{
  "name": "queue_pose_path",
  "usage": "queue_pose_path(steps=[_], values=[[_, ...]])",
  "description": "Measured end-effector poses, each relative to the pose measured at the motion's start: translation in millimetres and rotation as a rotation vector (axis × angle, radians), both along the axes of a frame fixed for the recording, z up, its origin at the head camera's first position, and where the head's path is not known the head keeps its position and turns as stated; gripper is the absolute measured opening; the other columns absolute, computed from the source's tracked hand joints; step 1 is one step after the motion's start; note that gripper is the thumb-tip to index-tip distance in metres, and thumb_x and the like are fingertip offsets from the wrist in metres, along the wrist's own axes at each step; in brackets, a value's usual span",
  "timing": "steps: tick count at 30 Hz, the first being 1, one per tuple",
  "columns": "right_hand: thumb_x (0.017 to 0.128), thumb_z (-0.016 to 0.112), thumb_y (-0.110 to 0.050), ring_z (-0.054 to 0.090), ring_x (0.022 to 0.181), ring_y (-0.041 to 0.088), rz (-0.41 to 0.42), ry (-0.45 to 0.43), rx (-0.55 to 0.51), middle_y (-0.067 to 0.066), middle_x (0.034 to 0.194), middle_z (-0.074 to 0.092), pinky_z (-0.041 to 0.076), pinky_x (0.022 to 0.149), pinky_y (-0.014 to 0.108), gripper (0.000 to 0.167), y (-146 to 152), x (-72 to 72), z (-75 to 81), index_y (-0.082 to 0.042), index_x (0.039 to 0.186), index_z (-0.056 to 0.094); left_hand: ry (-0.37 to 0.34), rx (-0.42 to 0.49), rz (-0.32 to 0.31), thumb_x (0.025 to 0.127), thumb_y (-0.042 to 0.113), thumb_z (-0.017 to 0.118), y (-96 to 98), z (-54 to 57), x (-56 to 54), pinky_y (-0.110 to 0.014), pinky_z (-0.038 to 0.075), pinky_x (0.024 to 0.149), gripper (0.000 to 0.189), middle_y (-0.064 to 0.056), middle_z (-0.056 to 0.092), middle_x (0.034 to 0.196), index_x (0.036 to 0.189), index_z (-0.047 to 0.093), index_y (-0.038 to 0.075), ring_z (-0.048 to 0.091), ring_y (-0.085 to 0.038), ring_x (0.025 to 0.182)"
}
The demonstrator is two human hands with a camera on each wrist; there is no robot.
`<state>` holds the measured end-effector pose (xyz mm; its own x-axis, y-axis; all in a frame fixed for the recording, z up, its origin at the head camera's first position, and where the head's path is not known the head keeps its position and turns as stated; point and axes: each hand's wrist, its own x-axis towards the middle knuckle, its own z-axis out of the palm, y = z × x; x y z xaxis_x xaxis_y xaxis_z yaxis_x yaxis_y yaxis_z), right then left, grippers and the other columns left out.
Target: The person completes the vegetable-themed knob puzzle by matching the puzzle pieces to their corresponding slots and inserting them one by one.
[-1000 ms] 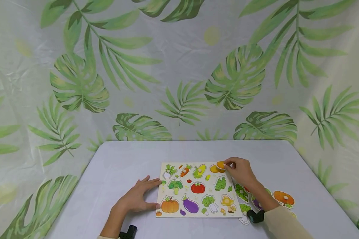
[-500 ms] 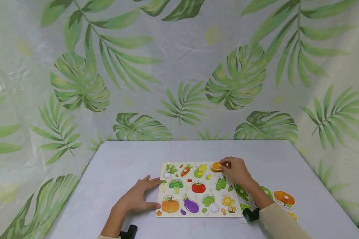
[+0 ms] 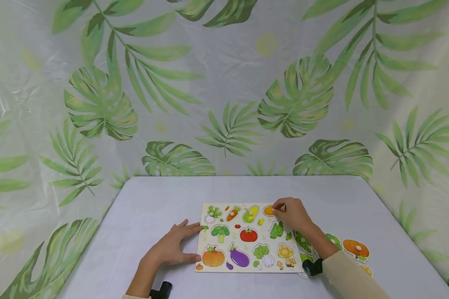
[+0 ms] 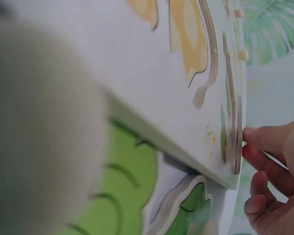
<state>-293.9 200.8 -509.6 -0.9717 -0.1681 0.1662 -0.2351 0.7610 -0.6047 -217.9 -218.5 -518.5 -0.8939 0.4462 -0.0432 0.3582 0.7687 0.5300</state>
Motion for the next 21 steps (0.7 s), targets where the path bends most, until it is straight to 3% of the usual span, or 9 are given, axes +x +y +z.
queue_pose_path(steps=[16,21], values=[[0.094,0.075,-0.013,0.047,0.066,0.014,0.030,0.019,0.010,0.003,0.090,0.070,0.042,0.057,0.026,0.009,1.4,-3.5,-5.3,-0.009,0.102,0.076,0.015,0.014,-0.006,0.077,0.058,0.083,-0.4,0.9,2.4,-0.070,0.016,0.124,0.086,-0.001,0.048,0.160,0.151,0.054,0.025,0.025,-0.043,0.156],[0.094,0.076,-0.013,0.048,0.068,0.014,0.039,0.000,0.001,0.005,0.096,0.072,0.042,0.058,0.026,0.013,3.0,-1.3,-3.2,-0.009,0.106,0.076,0.017,0.011,-0.007,0.077,0.058,0.083,-0.2,-0.2,2.5,-0.070,0.016,0.125,0.086,-0.002,0.048,0.160,0.151,0.054,0.025,0.025,-0.043,0.156]])
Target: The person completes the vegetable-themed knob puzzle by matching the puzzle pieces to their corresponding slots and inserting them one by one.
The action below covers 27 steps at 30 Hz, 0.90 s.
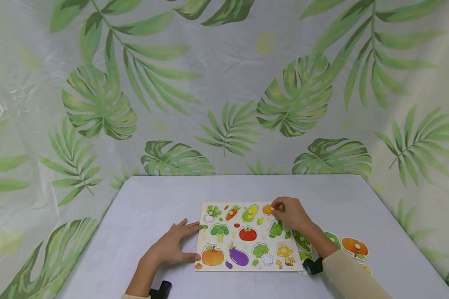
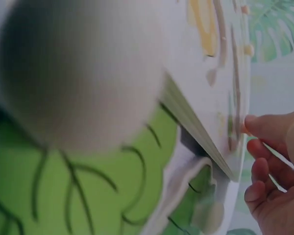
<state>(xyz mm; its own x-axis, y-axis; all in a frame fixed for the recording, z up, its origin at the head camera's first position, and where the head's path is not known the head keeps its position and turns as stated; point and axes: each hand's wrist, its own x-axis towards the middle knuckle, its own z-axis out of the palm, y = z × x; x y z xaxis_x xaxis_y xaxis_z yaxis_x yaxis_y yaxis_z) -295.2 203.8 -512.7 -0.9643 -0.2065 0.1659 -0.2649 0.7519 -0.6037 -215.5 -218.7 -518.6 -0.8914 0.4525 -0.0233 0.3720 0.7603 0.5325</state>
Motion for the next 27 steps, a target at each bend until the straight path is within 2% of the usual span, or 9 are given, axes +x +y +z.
queue_pose_path(steps=[4,11,20,27], values=[[0.094,0.075,-0.013,0.047,0.074,0.016,0.000,-0.014,-0.011,0.007,0.103,0.071,0.041,0.060,0.026,0.018,5,3.5,5.5,-0.008,0.111,0.075,0.000,-0.004,-0.001,0.077,0.059,0.083,0.3,-1.0,-0.9,-0.069,0.016,0.125,0.087,-0.001,0.048,0.160,0.151,0.054,0.025,0.025,-0.042,0.156],[0.095,0.072,-0.010,0.047,0.081,0.017,0.006,0.030,0.016,0.008,0.104,0.070,0.040,0.063,0.027,0.017,20,10.3,15.1,-0.008,0.112,0.075,0.000,-0.006,-0.002,0.077,0.061,0.082,0.0,-0.8,-2.7,-0.071,0.016,0.124,0.088,-0.001,0.047,0.161,0.151,0.053,0.025,0.025,-0.043,0.156],[0.094,0.074,-0.011,0.048,0.080,0.016,-0.008,0.041,0.034,0.004,0.099,0.073,0.040,0.065,0.025,0.014,36,15.8,15.7,-0.009,0.108,0.076,-0.009,0.001,-0.008,0.077,0.059,0.083,0.7,1.7,-1.3,-0.072,0.016,0.123,0.087,-0.003,0.047,0.161,0.151,0.054,0.023,0.025,-0.045,0.156],[0.094,0.074,-0.012,0.049,0.084,0.018,-0.018,0.026,0.042,0.003,0.101,0.072,0.041,0.065,0.025,0.015,45,22.3,17.9,-0.011,0.109,0.077,0.002,0.004,-0.009,0.077,0.055,0.084,0.7,2.9,1.1,-0.072,0.016,0.123,0.086,-0.005,0.048,0.160,0.150,0.055,0.021,0.026,-0.045,0.155]])
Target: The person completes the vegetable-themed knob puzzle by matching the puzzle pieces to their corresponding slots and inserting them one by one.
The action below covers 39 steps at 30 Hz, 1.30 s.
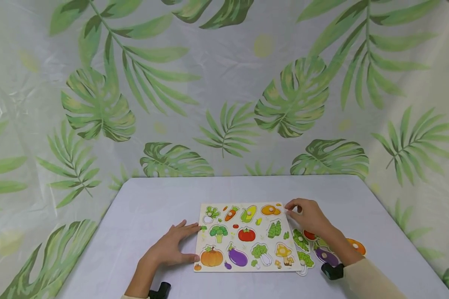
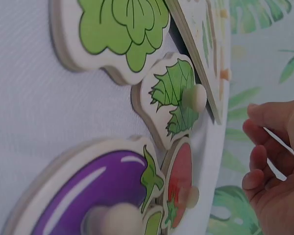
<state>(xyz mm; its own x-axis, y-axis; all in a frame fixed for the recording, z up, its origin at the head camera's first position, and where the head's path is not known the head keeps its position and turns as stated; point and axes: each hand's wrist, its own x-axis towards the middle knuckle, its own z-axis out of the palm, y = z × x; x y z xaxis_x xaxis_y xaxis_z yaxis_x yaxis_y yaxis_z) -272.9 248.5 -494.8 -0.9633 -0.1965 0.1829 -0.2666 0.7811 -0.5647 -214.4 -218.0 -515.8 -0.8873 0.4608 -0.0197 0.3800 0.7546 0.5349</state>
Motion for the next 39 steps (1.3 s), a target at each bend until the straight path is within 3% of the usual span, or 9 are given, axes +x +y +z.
queue_pose_path(steps=[11,19,28,39], values=[[0.094,0.074,-0.013,0.051,0.089,0.019,-0.031,-0.032,0.000,0.004,0.103,0.071,0.047,0.055,0.022,0.022,23,15.4,6.0,-0.008,0.115,0.074,0.006,-0.013,-0.003,0.077,0.060,0.082,0.4,-4.9,-2.7,-0.071,0.017,0.124,0.087,-0.002,0.048,0.160,0.151,0.054,0.024,0.026,-0.043,0.156],[0.092,0.077,-0.014,0.052,0.089,0.020,-0.072,-0.028,0.036,0.003,0.103,0.073,0.046,0.059,0.021,0.021,37,25.6,6.2,-0.009,0.112,0.076,-0.002,-0.011,0.005,0.077,0.058,0.083,0.0,-3.5,-0.9,-0.070,0.016,0.124,0.086,-0.002,0.047,0.161,0.151,0.054,0.024,0.026,-0.043,0.156],[0.091,0.078,-0.019,0.050,0.085,0.020,-0.130,-0.034,0.066,0.001,0.098,0.072,0.043,0.053,0.021,0.023,56,43.9,4.3,-0.008,0.112,0.076,-0.005,-0.010,0.005,0.078,0.058,0.082,-0.5,-1.9,-1.8,-0.071,0.015,0.124,0.086,-0.002,0.047,0.161,0.151,0.053,0.025,0.025,-0.043,0.156],[0.089,0.080,-0.025,0.045,0.080,0.018,-0.161,-0.054,0.129,-0.002,0.090,0.070,0.034,0.058,0.023,0.021,79,62.4,1.8,-0.011,0.105,0.078,0.008,0.019,-0.013,0.078,0.054,0.083,-1.0,-3.3,0.0,-0.073,0.014,0.123,0.081,-0.004,0.047,0.161,0.148,0.058,0.022,0.026,-0.045,0.155]])
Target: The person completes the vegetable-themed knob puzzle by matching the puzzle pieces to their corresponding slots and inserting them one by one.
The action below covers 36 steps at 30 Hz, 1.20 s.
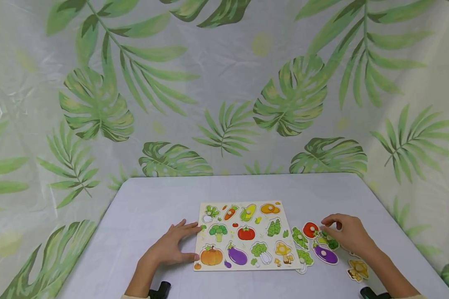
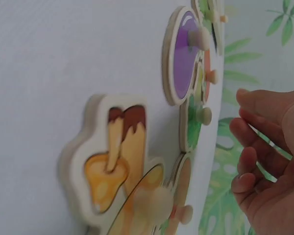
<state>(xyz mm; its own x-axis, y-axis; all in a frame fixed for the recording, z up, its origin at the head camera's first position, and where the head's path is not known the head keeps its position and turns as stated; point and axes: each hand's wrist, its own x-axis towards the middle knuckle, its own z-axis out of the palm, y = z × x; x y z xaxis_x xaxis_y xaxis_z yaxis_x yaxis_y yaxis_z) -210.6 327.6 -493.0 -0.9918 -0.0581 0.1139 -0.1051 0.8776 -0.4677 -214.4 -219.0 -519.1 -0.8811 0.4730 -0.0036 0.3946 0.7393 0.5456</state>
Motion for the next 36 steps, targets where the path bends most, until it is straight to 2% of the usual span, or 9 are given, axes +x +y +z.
queue_pose_path(steps=[11,18,24,28,36], values=[[0.087,0.082,-0.031,0.042,0.069,0.012,0.018,-0.023,0.018,-0.008,0.082,0.067,0.032,0.055,0.024,0.022,8,9.1,-4.3,-0.014,0.099,0.079,-0.011,-0.017,0.021,0.078,0.057,0.082,0.4,-1.5,-1.1,-0.070,0.015,0.125,0.082,-0.001,0.046,0.161,0.149,0.056,0.026,0.025,-0.042,0.156],[0.087,0.082,-0.034,0.043,0.067,0.010,0.038,-0.077,-0.003,-0.008,0.080,0.066,0.034,0.053,0.023,0.024,12,12.1,-7.7,-0.014,0.100,0.078,-0.016,-0.027,0.034,0.077,0.058,0.082,1.2,-1.2,-1.5,-0.068,0.015,0.126,0.083,0.000,0.046,0.162,0.149,0.055,0.027,0.025,-0.040,0.157],[0.088,0.082,-0.027,0.044,0.064,0.007,0.060,-0.079,-0.017,-0.009,0.076,0.065,0.037,0.054,0.022,0.014,15,14.1,-14.0,-0.017,0.095,0.078,-0.016,-0.005,0.025,0.078,0.054,0.084,1.0,1.5,-0.2,-0.069,0.015,0.125,0.082,-0.003,0.048,0.160,0.149,0.057,0.024,0.025,-0.041,0.156],[0.088,0.081,-0.025,0.046,0.065,0.007,0.052,-0.082,-0.017,-0.009,0.076,0.065,0.039,0.056,0.022,0.012,15,14.9,-15.2,-0.017,0.096,0.078,-0.018,0.009,0.012,0.078,0.051,0.084,1.0,4.2,0.8,-0.071,0.014,0.124,0.081,-0.005,0.048,0.160,0.148,0.057,0.021,0.025,-0.044,0.156],[0.088,0.082,-0.027,0.049,0.073,0.014,0.002,-0.121,-0.008,-0.006,0.078,0.065,0.040,0.058,0.021,0.018,13,14.1,-13.6,-0.013,0.099,0.077,-0.029,-0.007,0.017,0.078,0.052,0.084,1.6,3.2,-0.2,-0.070,0.014,0.125,0.081,-0.003,0.047,0.161,0.149,0.056,0.023,0.024,-0.042,0.157]])
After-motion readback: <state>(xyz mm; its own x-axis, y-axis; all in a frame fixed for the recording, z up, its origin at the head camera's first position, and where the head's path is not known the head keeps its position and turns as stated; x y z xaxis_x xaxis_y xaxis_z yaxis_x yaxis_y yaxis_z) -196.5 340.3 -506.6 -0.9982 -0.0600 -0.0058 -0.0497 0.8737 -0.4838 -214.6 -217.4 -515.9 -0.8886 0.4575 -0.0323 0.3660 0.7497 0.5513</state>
